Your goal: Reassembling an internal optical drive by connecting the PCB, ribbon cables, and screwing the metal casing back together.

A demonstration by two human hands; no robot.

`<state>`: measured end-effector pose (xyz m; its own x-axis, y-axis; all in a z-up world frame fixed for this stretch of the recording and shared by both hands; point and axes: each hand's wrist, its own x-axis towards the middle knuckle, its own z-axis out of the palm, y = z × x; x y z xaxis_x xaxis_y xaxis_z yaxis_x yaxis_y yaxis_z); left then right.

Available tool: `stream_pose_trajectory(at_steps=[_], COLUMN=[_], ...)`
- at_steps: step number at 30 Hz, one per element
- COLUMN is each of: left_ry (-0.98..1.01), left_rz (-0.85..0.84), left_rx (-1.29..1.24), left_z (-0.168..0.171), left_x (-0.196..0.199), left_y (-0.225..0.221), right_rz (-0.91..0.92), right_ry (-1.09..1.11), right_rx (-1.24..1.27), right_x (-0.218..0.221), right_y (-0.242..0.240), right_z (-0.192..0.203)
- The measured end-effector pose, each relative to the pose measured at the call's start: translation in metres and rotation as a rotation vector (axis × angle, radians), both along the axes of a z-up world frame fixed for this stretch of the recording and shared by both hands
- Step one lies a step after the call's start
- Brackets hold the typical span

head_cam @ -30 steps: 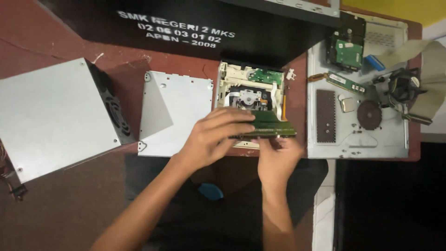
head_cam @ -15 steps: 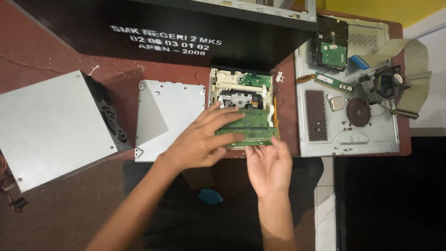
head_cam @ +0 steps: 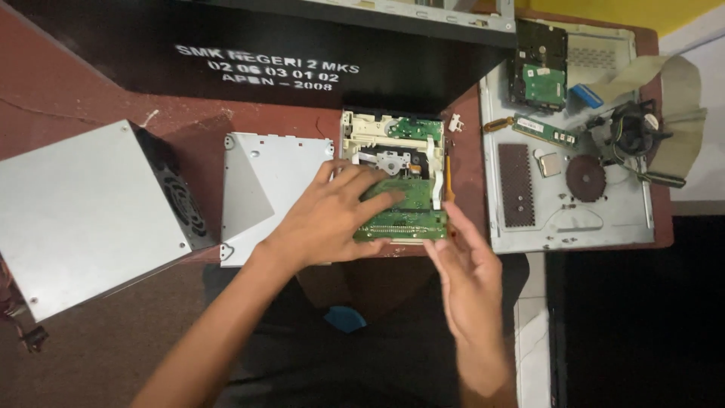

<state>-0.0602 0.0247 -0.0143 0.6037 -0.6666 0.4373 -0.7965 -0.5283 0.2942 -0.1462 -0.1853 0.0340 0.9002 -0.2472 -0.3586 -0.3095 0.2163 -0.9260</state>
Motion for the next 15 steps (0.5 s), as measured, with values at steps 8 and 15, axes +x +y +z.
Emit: stream_pose_trajectory(at_steps=[8,15], left_ry=[0.114,0.106], left_rz=[0.059,0.050], left_rx=[-0.001,-0.017], left_z=[0.006,0.002], left_x=[-0.009,-0.016], left_y=[-0.005,-0.001], right_rz=[0.226,0.329], right_ry=[-0.348,-0.442], right_rx=[-0.876,-0.973], right_x=[0.000,0.002], right_y=[-0.022,-0.024], right_z=[-0.019,-0.021])
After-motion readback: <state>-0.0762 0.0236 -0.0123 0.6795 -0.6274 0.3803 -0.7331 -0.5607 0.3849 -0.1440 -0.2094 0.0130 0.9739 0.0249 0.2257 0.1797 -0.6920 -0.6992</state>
